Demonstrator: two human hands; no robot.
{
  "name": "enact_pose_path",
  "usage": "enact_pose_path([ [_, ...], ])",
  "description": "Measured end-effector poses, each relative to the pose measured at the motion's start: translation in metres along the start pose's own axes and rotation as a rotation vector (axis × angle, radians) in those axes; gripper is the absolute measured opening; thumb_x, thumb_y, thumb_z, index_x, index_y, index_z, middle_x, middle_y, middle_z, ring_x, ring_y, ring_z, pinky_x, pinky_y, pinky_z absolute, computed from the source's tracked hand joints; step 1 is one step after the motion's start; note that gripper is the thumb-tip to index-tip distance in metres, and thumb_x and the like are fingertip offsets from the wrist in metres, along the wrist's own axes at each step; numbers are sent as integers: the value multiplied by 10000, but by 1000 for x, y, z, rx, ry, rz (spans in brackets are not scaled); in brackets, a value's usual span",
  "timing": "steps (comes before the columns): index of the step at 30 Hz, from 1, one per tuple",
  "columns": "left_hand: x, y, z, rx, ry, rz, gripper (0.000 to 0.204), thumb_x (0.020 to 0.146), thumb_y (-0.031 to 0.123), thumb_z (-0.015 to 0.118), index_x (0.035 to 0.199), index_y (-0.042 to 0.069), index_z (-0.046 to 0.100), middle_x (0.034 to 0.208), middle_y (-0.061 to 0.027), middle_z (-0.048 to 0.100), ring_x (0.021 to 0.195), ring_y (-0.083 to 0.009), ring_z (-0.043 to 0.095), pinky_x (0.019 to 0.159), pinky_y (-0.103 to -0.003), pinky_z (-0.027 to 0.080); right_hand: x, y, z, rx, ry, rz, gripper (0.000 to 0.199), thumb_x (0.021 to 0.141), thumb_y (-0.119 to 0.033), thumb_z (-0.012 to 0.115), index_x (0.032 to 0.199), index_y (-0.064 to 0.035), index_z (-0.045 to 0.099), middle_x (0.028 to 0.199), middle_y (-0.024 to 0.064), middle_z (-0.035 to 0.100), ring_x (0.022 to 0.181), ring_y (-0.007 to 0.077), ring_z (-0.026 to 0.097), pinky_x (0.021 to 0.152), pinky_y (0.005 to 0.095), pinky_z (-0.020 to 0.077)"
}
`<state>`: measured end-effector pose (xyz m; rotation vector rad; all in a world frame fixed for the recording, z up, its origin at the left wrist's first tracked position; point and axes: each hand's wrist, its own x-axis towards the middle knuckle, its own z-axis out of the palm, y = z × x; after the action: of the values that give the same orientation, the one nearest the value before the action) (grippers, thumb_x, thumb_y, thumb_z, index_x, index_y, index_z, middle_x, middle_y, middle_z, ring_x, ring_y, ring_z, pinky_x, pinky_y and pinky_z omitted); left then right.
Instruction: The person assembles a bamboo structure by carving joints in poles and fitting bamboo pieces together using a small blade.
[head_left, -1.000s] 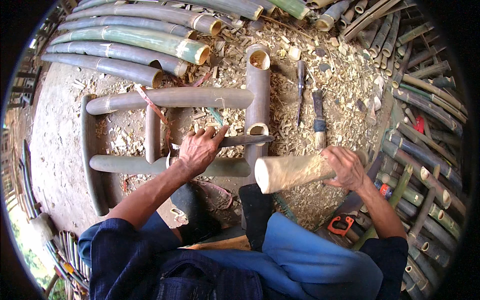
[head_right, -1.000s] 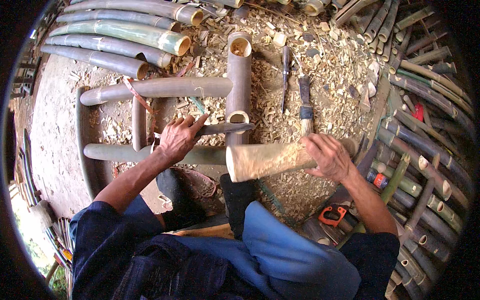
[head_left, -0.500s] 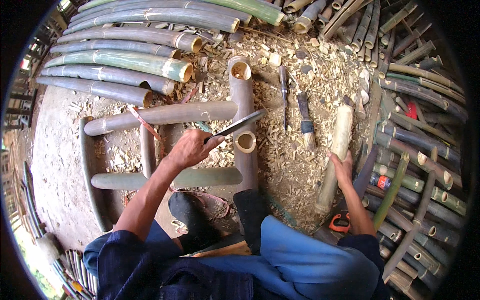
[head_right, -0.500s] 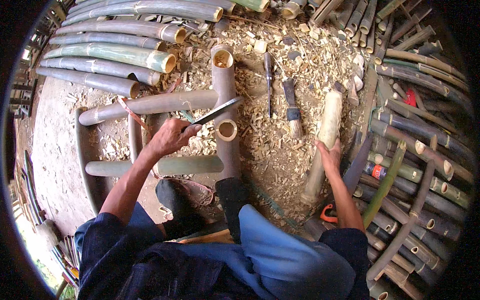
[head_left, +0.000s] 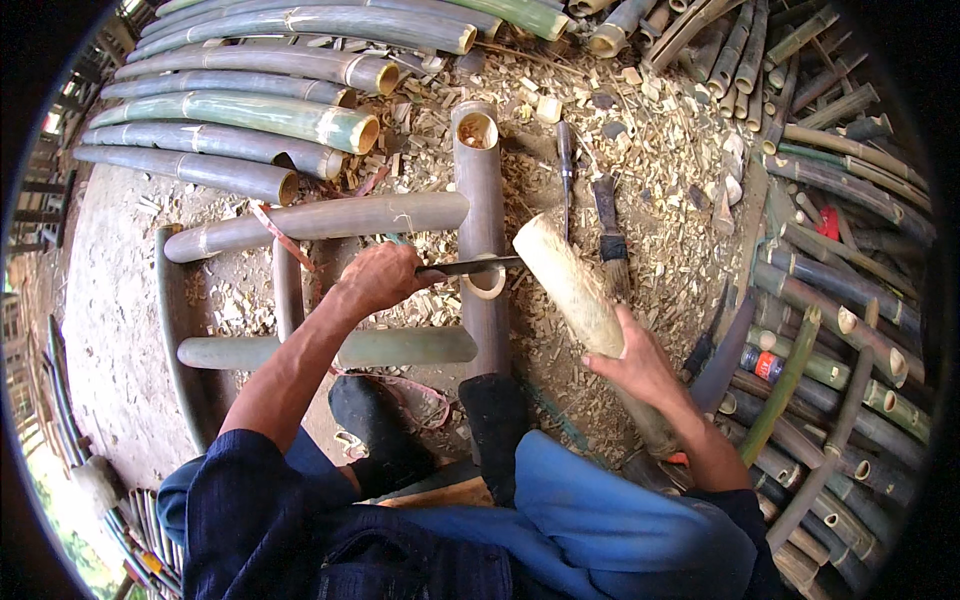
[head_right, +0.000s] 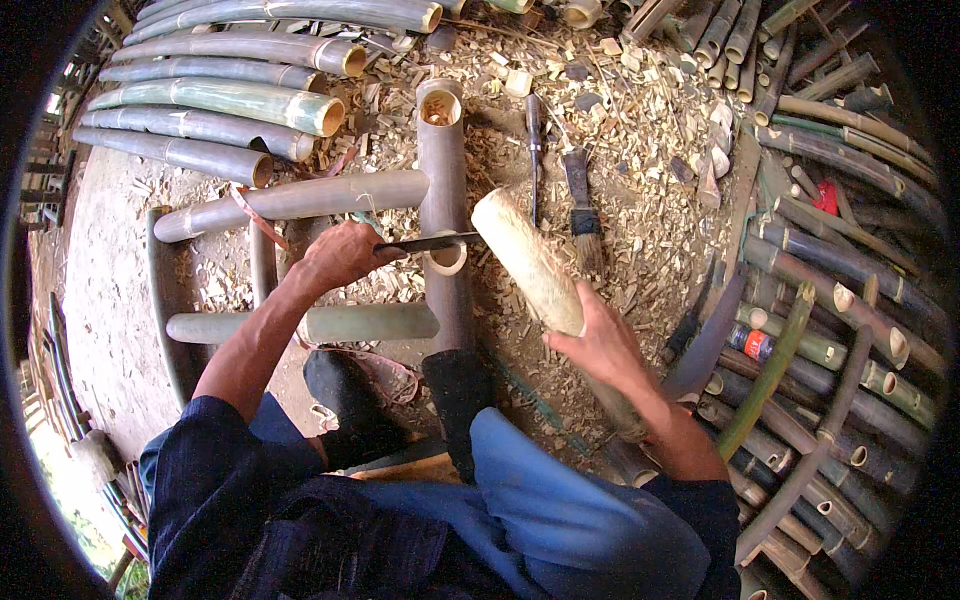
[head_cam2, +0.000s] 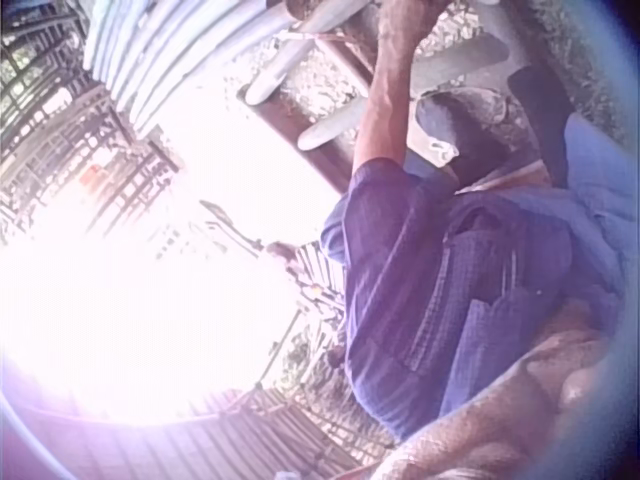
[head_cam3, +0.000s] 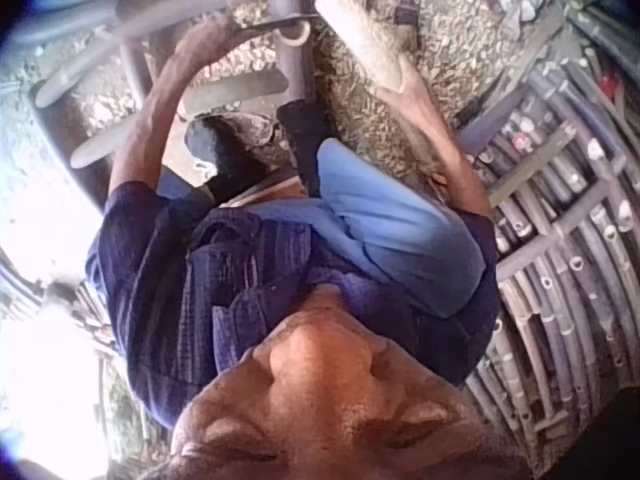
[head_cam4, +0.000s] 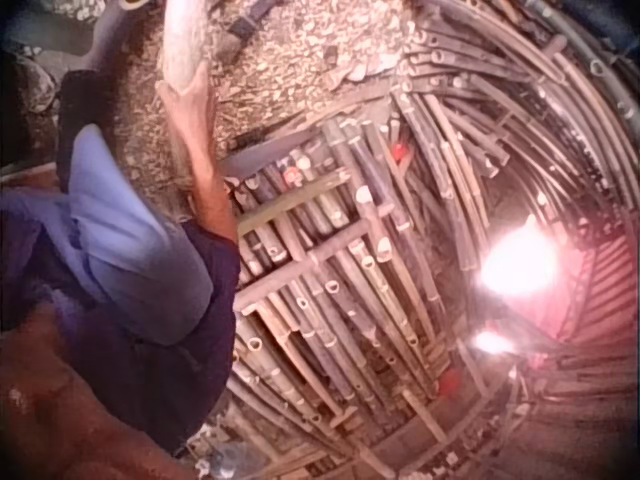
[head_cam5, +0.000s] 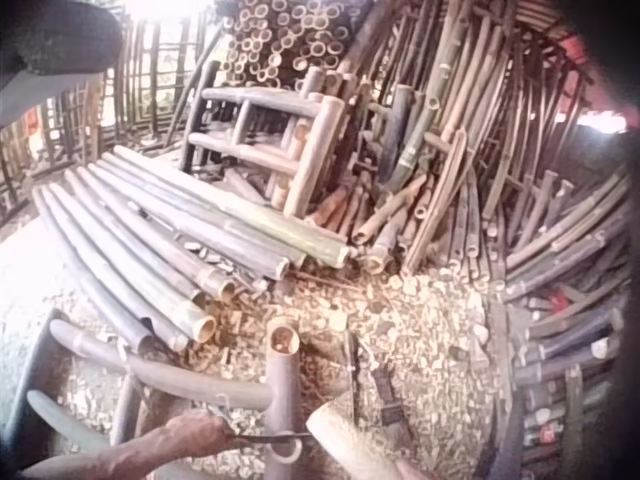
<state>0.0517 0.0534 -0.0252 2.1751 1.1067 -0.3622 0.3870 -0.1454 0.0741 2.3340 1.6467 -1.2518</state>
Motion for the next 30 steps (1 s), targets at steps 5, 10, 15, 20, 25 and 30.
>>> enact_pose_path([
  [5,10,-11,3,-25,-14,32,702,936,659,608,785,-15,736,747,-282,683,774,-459,701,752,-535,560,-4,-9,-14,142,254,-180,859,816,-287,813,1478,52,383,1199,305,647,995,365,703,875,486,585],
  [10,8,-8,-5,38,-55,34,622,960,629,593,813,42,736,727,-210,700,712,-401,709,681,-520,568,-6,-5,-7,140,31,-6,919,782,-336,836,1467,64,373,1238,308,632,1084,408,671,957,493,554],
  [15,-39,-17,35,289,147,574,260,947,383,648,904,127,656,756,-70,666,670,-263,716,575,-434,575,-16,18,9,124,17,61,1110,771,-401,856,1524,138,244,1329,351,584,1217,402,626,1073,473,496],
  [20,-42,33,27,-283,408,278,305,978,341,669,921,43,698,711,-183,648,647,-323,682,591,-462,517,-48,67,95,297,63,142,966,799,-394,840,1450,118,341,1336,331,563,1218,402,613,1055,487,494],
  [25,-20,103,38,-1002,329,60,498,1057,455,572,906,-1,705,655,2,577,619,-111,521,561,-352,457,-50,12,85,160,314,-60,862,847,-357,798,1486,23,362,1367,272,502,1301,381,512,1089,492,409],
  [30,-32,215,39,-728,86,196,866,954,642,601,1576,74,400,1631,-259,310,1514,-423,265,1234,-523,234,-25,4,100,1021,402,-88,719,875,-153,704,1495,-20,365,1292,154,556,1193,247,576,981,414,517],
])
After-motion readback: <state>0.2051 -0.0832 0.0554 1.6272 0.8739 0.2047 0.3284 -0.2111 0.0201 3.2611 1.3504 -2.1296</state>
